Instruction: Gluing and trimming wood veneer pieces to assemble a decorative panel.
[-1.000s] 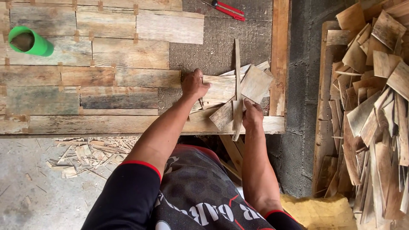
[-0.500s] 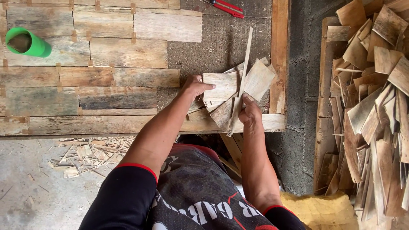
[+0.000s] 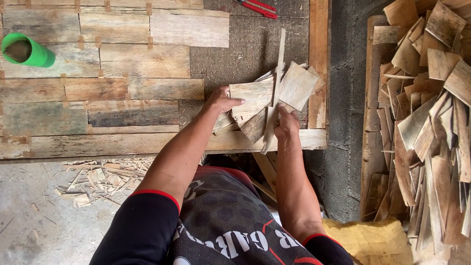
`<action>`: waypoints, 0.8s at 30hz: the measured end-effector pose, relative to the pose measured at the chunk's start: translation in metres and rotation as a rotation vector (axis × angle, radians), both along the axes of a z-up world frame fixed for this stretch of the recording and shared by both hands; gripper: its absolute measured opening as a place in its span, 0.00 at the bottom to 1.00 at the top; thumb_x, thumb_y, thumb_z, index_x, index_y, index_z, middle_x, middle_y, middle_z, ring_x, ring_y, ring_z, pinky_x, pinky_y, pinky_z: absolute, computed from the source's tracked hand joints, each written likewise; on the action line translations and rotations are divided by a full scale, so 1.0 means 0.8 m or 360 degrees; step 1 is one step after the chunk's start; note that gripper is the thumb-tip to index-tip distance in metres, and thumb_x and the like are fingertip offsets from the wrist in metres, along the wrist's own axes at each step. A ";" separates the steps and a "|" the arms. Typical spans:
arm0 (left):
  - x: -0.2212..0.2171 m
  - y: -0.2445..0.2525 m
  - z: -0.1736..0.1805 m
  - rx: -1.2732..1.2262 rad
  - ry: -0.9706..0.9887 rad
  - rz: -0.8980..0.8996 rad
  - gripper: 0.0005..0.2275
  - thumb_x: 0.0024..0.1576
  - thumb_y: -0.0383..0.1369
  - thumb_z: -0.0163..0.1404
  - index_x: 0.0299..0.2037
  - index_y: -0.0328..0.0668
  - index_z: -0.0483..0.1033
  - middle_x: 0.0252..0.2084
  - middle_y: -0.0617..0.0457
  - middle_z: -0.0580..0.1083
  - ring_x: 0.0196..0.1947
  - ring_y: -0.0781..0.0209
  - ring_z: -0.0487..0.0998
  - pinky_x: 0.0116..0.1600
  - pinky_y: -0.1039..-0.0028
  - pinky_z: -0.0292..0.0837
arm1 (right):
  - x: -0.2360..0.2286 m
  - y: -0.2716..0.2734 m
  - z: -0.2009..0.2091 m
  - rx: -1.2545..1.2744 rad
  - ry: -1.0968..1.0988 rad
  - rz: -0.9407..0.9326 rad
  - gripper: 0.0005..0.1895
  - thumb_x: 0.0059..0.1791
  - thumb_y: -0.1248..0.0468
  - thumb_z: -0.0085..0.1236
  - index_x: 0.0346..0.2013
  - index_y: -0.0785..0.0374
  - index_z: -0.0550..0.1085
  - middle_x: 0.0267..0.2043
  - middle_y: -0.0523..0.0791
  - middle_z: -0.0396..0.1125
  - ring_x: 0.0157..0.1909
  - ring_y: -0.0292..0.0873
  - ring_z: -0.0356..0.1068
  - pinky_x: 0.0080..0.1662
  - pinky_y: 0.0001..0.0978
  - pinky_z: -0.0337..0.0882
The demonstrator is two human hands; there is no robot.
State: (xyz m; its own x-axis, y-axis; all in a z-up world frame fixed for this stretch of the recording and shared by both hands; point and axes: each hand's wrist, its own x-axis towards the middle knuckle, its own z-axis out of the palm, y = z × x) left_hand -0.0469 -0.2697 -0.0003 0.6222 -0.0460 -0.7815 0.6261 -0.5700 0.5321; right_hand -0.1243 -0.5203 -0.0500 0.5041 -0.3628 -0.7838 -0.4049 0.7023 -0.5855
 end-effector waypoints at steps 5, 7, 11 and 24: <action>-0.005 0.000 -0.003 -0.0077 0.0009 0.0135 0.52 0.44 0.45 0.69 0.76 0.43 0.47 0.78 0.41 0.50 0.76 0.47 0.54 0.75 0.57 0.55 | 0.003 0.025 0.034 -0.0071 -0.0025 0.0121 0.19 0.49 0.69 0.63 0.51 0.61 0.66 0.42 0.54 0.75 0.42 0.48 0.75 0.44 0.39 0.78; -0.005 0.001 -0.006 -0.0066 0.0027 0.0123 0.51 0.45 0.44 0.68 0.76 0.44 0.47 0.78 0.41 0.49 0.76 0.47 0.54 0.75 0.57 0.56 | 0.005 0.026 0.026 -0.0045 -0.0099 0.0134 0.21 0.48 0.72 0.64 0.51 0.62 0.64 0.42 0.55 0.75 0.42 0.49 0.76 0.42 0.41 0.79; -0.008 0.008 -0.038 -0.0234 -0.0005 0.0288 0.51 0.46 0.41 0.67 0.76 0.42 0.44 0.78 0.41 0.49 0.76 0.48 0.54 0.75 0.57 0.56 | 0.007 0.033 0.034 -0.0013 -0.0123 0.0076 0.19 0.49 0.74 0.62 0.47 0.56 0.64 0.42 0.55 0.76 0.42 0.47 0.77 0.41 0.36 0.81; -0.010 0.061 0.064 -0.0520 -0.0103 0.0747 0.49 0.45 0.40 0.67 0.75 0.47 0.47 0.75 0.43 0.55 0.71 0.47 0.63 0.65 0.56 0.74 | 0.072 0.091 0.138 -0.0162 -0.0571 0.0253 0.11 0.49 0.80 0.56 0.41 0.65 0.69 0.35 0.51 0.74 0.29 0.38 0.75 0.31 0.26 0.81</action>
State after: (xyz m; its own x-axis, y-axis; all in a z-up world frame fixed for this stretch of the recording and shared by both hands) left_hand -0.0552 -0.2207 0.0509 0.6805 0.0139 -0.7326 0.7325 -0.0385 0.6797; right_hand -0.0663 -0.4479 0.0606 0.7951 -0.3252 -0.5120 -0.2610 0.5786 -0.7727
